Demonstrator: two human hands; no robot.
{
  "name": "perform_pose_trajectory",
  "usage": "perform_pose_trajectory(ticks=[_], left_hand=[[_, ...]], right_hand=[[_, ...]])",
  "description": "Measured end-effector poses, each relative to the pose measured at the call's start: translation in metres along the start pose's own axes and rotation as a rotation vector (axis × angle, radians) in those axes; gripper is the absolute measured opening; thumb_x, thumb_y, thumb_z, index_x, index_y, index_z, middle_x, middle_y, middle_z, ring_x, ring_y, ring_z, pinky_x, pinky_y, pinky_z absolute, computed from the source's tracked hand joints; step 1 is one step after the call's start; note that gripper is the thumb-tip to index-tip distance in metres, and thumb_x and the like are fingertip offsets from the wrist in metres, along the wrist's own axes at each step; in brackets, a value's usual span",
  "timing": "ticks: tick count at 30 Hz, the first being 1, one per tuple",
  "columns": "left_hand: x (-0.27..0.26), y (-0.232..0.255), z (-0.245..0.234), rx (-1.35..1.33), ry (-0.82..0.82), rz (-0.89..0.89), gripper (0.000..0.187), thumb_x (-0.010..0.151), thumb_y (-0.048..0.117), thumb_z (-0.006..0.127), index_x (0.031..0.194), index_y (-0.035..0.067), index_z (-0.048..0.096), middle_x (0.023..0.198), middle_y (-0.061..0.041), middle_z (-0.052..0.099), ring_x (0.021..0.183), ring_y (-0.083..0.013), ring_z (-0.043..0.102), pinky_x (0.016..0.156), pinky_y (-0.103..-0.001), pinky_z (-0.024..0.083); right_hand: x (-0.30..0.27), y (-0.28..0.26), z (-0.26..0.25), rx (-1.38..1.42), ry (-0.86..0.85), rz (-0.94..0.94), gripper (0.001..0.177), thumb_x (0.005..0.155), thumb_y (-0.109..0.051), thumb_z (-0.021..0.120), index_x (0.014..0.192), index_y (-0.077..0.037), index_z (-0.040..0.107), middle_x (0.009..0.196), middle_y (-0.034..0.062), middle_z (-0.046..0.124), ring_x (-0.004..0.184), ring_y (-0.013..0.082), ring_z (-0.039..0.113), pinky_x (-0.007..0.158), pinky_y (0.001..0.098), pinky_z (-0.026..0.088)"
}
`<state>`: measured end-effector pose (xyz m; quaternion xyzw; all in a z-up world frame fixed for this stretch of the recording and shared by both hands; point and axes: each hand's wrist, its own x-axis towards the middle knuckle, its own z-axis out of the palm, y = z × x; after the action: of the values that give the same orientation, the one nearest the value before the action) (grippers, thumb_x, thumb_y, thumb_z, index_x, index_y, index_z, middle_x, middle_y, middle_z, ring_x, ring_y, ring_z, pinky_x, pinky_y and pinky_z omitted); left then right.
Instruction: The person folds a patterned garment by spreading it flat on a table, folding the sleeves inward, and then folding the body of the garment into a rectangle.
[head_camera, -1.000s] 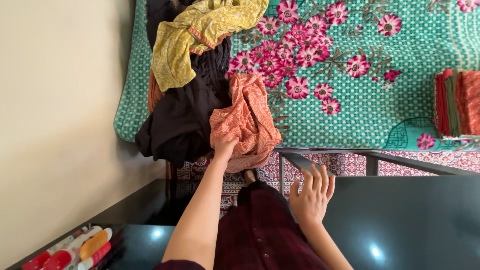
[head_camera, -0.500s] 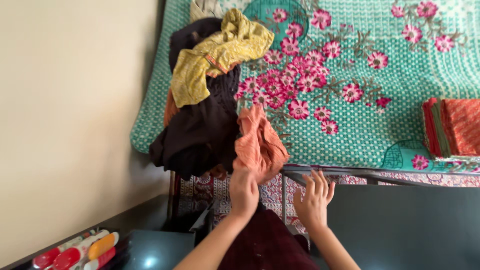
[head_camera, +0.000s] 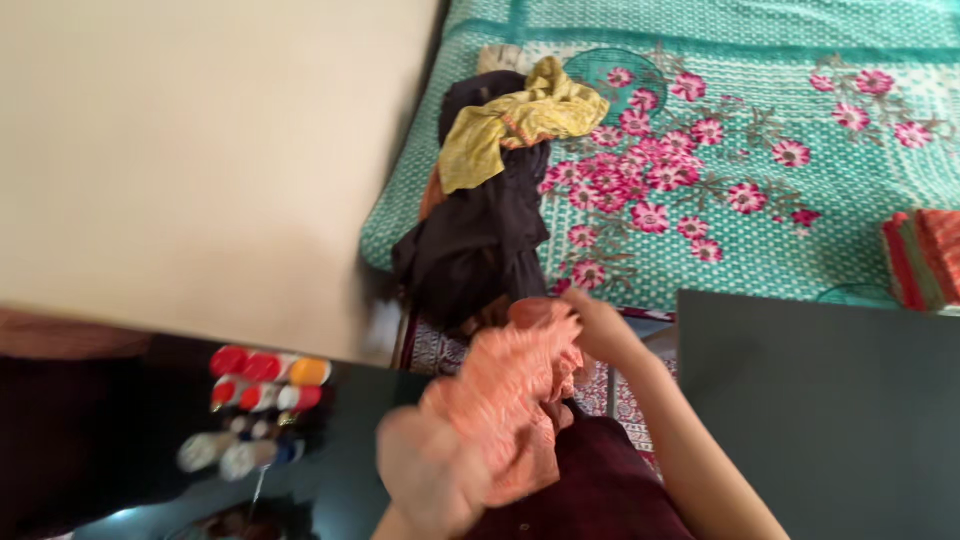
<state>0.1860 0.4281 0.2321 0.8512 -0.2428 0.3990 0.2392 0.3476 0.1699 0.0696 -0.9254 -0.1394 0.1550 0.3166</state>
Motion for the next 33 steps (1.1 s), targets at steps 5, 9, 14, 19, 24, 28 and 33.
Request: perform_pose_trajectory(ticks=[5,9,14,19,24,28,33], left_hand=[[-0.005,-0.024,-0.045,0.269,0.389,-0.361,0.020,0.086,-0.015,0.051,0.077,0.003,0.056,0.084,-0.013,0.064,0.079,-0.0330,0.062,0.075,-0.044,0.048],[-0.035,-0.044,-0.065,-0.049,0.334,-0.594,0.018,0.082,-0.015,0.048,0.079,0.002,0.054,0.081,-0.010,0.059,0.079,-0.0247,0.058,0.077,-0.036,0.048],[-0.062,-0.039,-0.065,-0.854,0.179,-1.038,0.022,0.087,-0.014,0.040,0.079,0.002,0.054,0.079,0.002,0.058,0.073,-0.0067,0.044,0.067,-0.021,0.035],[-0.050,0.009,-0.072,-1.070,-0.179,-1.020,0.020,0.084,0.000,0.045,0.092,0.005,0.062,0.083,0.001,0.064,0.077,-0.0101,0.052,0.073,-0.022,0.041],[-0.018,0.080,-0.066,-0.675,-0.799,-0.990,0.040,0.099,0.037,0.055,0.091,0.003,0.074,0.077,-0.004,0.069,0.077,-0.0136,0.060,0.074,-0.030,0.048],[-0.006,0.145,-0.053,-0.610,-1.244,-0.609,0.035,0.087,0.039,0.070,0.098,0.007,0.076,0.078,-0.007,0.073,0.075,-0.0144,0.064,0.071,-0.031,0.052],[-0.020,0.246,-0.067,-0.864,-0.869,-0.365,0.023,0.092,0.024,0.072,0.099,0.002,0.075,0.078,-0.013,0.064,0.071,-0.0231,0.062,0.065,-0.034,0.049]], right_hand=[[-0.094,-0.027,-0.027,0.227,0.151,0.106,0.053,0.073,0.000,0.061,0.126,-0.007,0.061,0.112,0.0151,0.073,0.112,0.0315,0.070,0.094,0.0395,0.054],[-0.199,-0.053,-0.074,0.155,0.159,0.074,0.040,0.077,-0.016,0.077,0.113,-0.004,0.066,0.104,0.0152,0.069,0.100,0.0296,0.067,0.086,0.0372,0.053],[-0.301,-0.074,-0.090,0.227,0.335,0.212,0.019,0.094,-0.013,0.064,0.109,-0.002,0.071,0.099,0.0120,0.069,0.090,0.0243,0.069,0.078,0.0339,0.055],[-0.382,-0.089,-0.086,0.065,0.866,0.137,0.021,0.103,-0.001,0.053,0.118,-0.001,0.068,0.117,0.0117,0.070,0.101,0.0250,0.068,0.087,0.0349,0.053],[-0.453,-0.087,-0.071,-0.052,1.049,0.141,0.025,0.103,0.003,0.052,0.123,-0.002,0.066,0.116,0.0151,0.067,0.105,0.0285,0.067,0.090,0.0356,0.053],[-0.550,-0.080,-0.055,-0.152,1.158,0.253,0.027,0.101,0.002,0.054,0.124,-0.004,0.068,0.109,0.0139,0.067,0.098,0.0270,0.067,0.086,0.0360,0.053],[-0.689,-0.075,-0.031,-0.183,1.263,0.478,0.014,0.108,-0.007,0.061,0.119,-0.002,0.069,0.103,0.0144,0.070,0.087,0.0246,0.067,0.077,0.0357,0.053]])
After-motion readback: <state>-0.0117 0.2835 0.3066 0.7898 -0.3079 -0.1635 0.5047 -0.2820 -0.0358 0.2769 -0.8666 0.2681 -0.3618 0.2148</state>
